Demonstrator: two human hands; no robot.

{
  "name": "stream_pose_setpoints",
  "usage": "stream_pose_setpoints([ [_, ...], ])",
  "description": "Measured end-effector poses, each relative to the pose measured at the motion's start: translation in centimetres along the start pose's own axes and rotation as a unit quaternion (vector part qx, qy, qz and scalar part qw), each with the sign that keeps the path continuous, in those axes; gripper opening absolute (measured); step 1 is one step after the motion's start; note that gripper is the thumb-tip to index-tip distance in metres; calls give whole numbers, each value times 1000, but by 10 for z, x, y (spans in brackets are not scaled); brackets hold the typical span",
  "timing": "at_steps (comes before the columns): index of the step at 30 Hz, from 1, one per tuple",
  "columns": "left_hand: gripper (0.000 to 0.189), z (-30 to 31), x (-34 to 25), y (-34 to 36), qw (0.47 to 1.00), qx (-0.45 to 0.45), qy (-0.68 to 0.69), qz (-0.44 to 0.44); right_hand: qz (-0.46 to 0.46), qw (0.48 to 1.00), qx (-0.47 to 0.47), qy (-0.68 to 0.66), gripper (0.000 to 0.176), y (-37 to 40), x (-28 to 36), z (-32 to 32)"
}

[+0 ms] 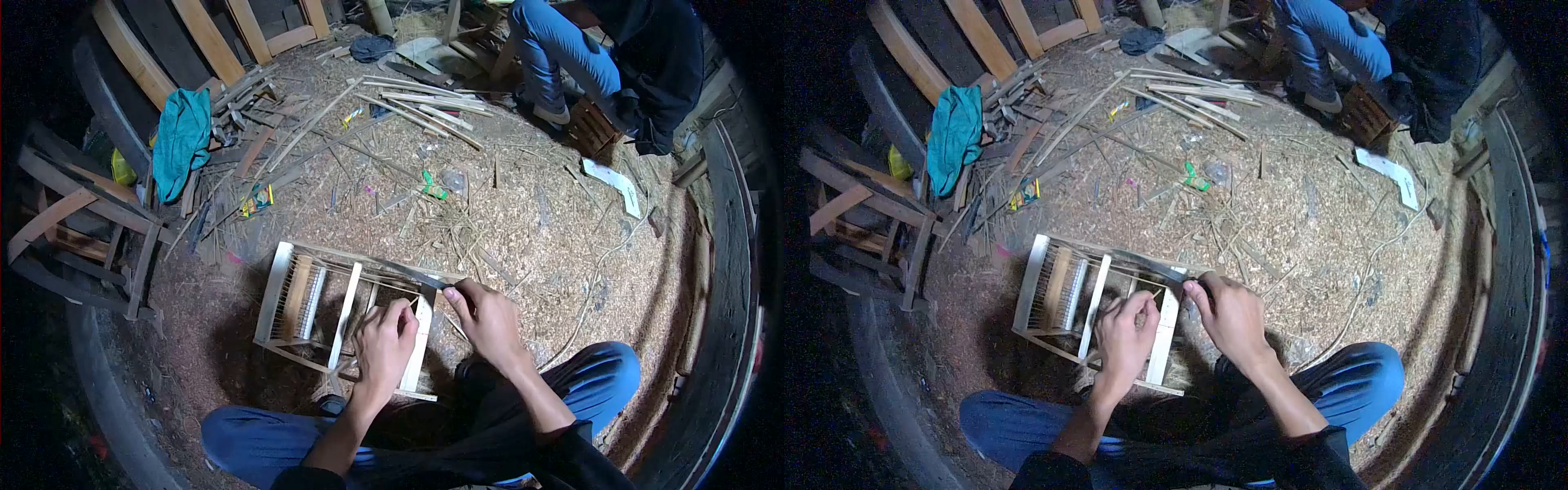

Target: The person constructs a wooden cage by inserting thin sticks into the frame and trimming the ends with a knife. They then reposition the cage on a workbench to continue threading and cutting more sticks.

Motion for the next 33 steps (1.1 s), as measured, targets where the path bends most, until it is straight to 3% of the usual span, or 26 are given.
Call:
stream_pose_setpoints([
  [2,13,23,-25,-4,995,-45,21,-89,-7,1000,-28,-13,36,-4,5,14],
  [3,13,24,-27,-7,995,-46,20,-91,-16,998,-53,-23,36,-5,5,22],
  [5,14,20,-48,-3,982,-27,0,-185,-5,997,-71,-26,36,-9,6,37],
  [6,15,12,-55,-1,983,8,17,-182,-34,996,-81,-33,36,-9,4,48],
  [9,21,-1,-98,9,957,37,10,-286,-65,988,-131,-43,35,-2,-1,75],
  [15,18,-28,-86,8,962,45,-19,-269,-105,987,-121,-30,33,9,-28,71],
  [21,16,-20,-46,8,973,38,-54,-222,-27,995,-84,-34,38,2,-12,39],
  [29,19,-18,-6,10,981,58,-19,-184,-22,998,-31,-55,36,-13,10,6],
  [33,18,-13,-19,13,978,71,-30,-194,-19,997,-46,-60,36,-14,16,9],
])
Point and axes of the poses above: each hand's wrist, its own y-axis away from the middle knuckle, its own z-axis out of the back of the hand, x = y × z, the point moved 9 cm from there along -y, towards the middle knuckle, and after that the axes turned 12 degrees about z, right-handed, at the moved point
